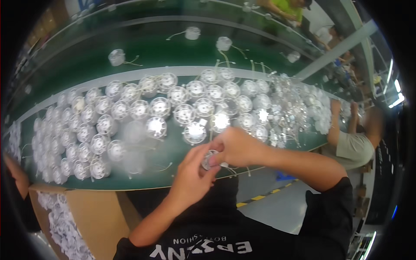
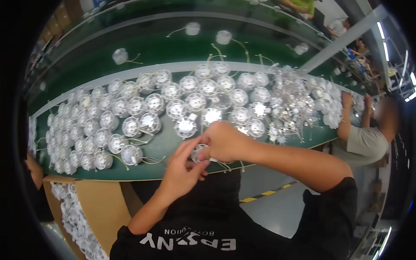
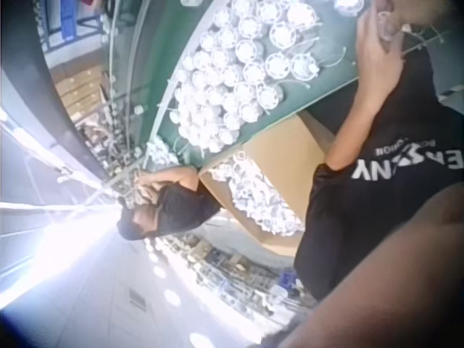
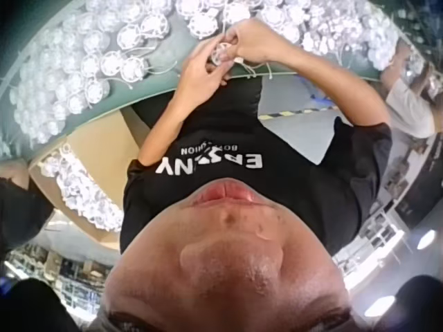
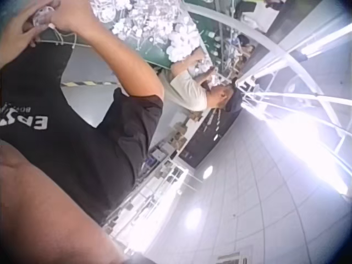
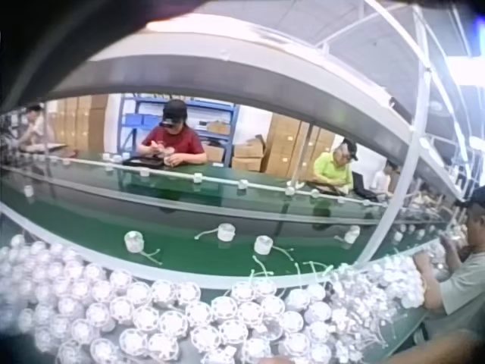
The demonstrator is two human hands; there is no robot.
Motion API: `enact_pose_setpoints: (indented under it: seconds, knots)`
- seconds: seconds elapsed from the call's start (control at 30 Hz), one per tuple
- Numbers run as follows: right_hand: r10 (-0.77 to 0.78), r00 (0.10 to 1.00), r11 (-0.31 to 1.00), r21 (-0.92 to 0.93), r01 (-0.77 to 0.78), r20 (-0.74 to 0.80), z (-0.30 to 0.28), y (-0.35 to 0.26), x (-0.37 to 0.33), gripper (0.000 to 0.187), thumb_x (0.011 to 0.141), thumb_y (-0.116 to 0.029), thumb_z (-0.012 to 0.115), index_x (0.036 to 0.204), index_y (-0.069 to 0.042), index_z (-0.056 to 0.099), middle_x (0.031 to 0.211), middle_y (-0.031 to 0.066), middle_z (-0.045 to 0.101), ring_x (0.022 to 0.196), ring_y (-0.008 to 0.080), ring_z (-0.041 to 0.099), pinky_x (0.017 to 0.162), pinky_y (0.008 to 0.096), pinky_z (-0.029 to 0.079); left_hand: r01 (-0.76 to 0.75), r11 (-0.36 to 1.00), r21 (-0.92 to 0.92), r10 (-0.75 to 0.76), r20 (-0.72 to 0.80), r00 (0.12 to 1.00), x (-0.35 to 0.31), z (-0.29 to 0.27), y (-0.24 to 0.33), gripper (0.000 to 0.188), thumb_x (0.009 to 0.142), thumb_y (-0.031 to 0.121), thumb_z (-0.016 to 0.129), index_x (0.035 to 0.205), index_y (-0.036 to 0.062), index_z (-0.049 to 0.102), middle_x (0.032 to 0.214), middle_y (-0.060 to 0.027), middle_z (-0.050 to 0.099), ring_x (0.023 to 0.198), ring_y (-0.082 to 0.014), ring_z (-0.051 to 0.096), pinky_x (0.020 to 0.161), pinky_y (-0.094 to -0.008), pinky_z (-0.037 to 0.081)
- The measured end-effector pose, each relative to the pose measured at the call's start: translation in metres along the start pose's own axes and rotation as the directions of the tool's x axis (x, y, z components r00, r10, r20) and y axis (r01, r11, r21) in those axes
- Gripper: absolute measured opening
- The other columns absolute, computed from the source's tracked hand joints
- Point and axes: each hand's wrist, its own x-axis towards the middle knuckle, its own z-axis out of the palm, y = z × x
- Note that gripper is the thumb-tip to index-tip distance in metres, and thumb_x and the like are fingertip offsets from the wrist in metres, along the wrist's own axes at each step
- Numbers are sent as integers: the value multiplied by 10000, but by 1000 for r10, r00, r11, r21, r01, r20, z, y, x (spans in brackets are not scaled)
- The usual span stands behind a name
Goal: Manually assembling and connecting strings of circular LED modules on a production workbench.
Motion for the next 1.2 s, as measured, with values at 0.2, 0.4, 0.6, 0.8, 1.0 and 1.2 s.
enact_pose_setpoints:
  seconds: [0.2,0.4,0.6,0.8,1.0,1.2]
  knots:
    - [116,993,993,9,-116,30,1,6,3,236,794,-204,787,849,20,733,675,45,654,581,175,535,584,304,459,128,962,-242,-124,33,992,6,1,-10,533,900,7,676,1409,-35,527,1185,-163,692,694,-160,713,633,-282,568]
    - [120,993,991,63,-120,0,2,0,-2,224,796,-178,779,917,8,745,738,52,681,614,163,547,600,292,465,67,978,-196,-66,13,998,4,4,-14,637,901,-1,702,1482,-41,446,814,-117,739,726,-165,735,660,-204,567]
    - [153,984,978,126,-164,94,1,-7,-2,195,801,-146,766,934,-3,757,752,45,689,631,139,557,617,262,466,-85,987,-134,83,-21,996,5,-3,-11,594,882,56,740,1419,-67,519,837,-101,734,663,-134,704,599,-216,539]
    - [251,964,940,215,-264,88,-3,-7,-2,98,822,-21,731,914,-6,761,729,-2,667,648,82,545,609,212,435,-91,996,1,91,60,994,22,-13,-3,524,894,113,728,1351,-89,570,899,-137,726,570,-143,632,554,-255,502]
    - [243,969,924,293,-246,45,0,-5,1,142,813,49,708,940,15,762,811,14,680,689,74,549,602,205,422,-221,973,71,225,-56,973,19,-6,-8,464,873,56,706,1303,-85,602,1151,-183,732,595,-172,639,588,-275,519]
    - [287,957,915,284,-288,48,4,-8,3,164,795,-26,763,951,26,773,761,31,652,629,111,492,581,260,415,-146,989,-2,146,-42,988,17,-8,-8,450,852,32,704,1278,-84,618,1295,-194,680,611,-191,633,593,-284,519]
